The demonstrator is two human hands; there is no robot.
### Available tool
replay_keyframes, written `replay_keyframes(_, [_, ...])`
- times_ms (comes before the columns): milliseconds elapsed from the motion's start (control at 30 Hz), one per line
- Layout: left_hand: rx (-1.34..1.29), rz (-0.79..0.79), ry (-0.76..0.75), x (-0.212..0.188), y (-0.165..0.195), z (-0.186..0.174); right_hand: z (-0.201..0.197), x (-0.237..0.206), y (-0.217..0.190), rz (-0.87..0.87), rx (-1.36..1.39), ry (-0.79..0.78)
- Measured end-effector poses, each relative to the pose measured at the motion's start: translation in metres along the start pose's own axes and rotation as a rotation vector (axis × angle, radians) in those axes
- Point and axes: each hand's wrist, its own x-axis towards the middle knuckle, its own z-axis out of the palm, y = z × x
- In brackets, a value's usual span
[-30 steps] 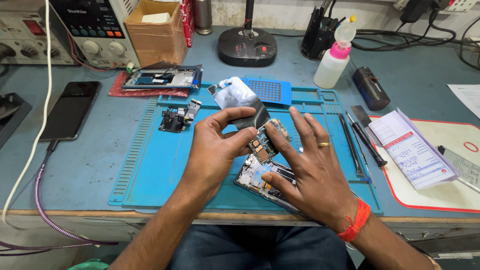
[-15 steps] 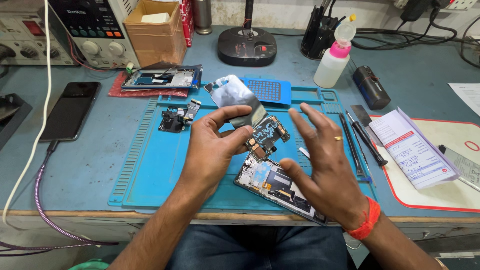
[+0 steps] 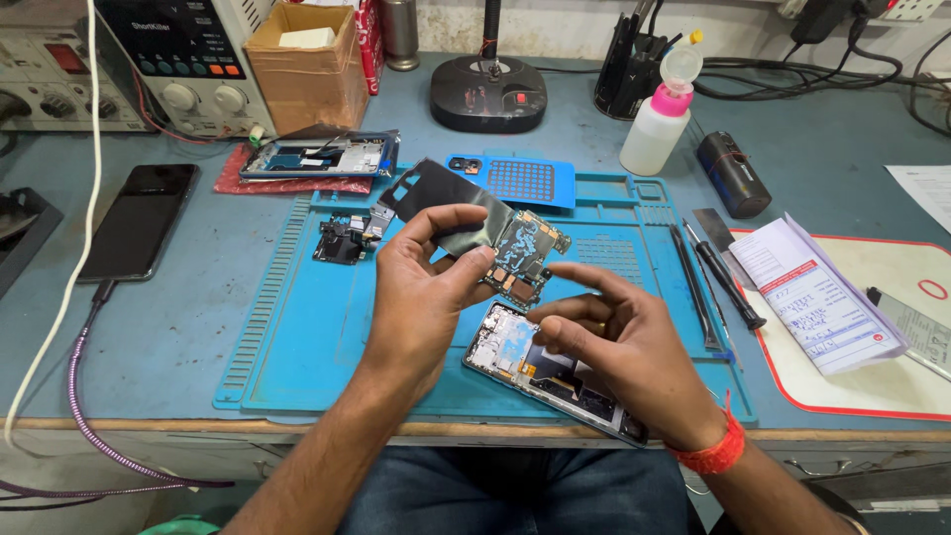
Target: The person repairs a smartphone at a workbench, using a screwdriver to unscrew the back panel and a pry tool to open the phone. They lift out the battery with tweezers and fingers, then hold the phone frame and use a tool to work on the internal components.
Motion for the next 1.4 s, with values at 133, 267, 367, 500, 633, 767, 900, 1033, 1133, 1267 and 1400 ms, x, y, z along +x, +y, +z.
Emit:
replay_keyframes(133, [-0.029, 0.004, 0.021, -0.003, -0.004, 0.003, 0.004, 0.002, 0.004, 0.08, 0.113, -0.002])
replay_keyframes(267, [-0.088, 0.032, 0.002, -0.004, -0.005, 0.004, 0.004, 0.003, 0.004, 0.129, 0.218, 0.003])
replay_keyframes(367, [-0.116, 0.052, 0.004, -0.006, -0.004, 0.007, 0.004, 0.005, 0.005, 0.195, 0.324, 0.003])
replay_keyframes(500, [-0.129, 0.057, 0.009, -0.009, -0.003, 0.01, 0.003, 0.007, 0.008, 0.24, 0.393, 0.003])
replay_keyframes(633, [-0.104, 0.058, 0.016, -0.011, -0.005, 0.011, 0.001, 0.006, 0.013, 0.269, 0.457, 0.013])
replay_keyframes(767, [-0.054, 0.186, -0.035, -0.014, -0.009, 0.012, -0.001, 0.008, 0.018, 0.214, 0.47, 0.054])
replay_keyframes(900, [-0.08, 0.263, -0.12, -0.014, -0.013, 0.009, -0.005, 0.008, 0.015, 0.089, 0.439, 0.106])
replay_keyframes(1033, [-0.173, 0.223, -0.191, -0.01, -0.016, 0.005, -0.003, 0.004, 0.01, -0.144, 0.229, 0.183])
replay_keyframes(1133, [-0.196, 0.043, -0.233, -0.005, -0.016, 0.002, 0.0, 0.001, 0.005, -0.315, 0.013, 0.241])
replay_keyframes(1267, [-0.221, -0.331, -0.311, 0.001, -0.013, -0.004, -0.002, 0.001, -0.001, -0.526, -0.234, 0.277])
replay_keyframes(1400, [-0.292, -0.413, -0.411, 0.005, -0.008, -0.015, -0.01, -0.003, -0.007, -0.748, -0.731, 0.326])
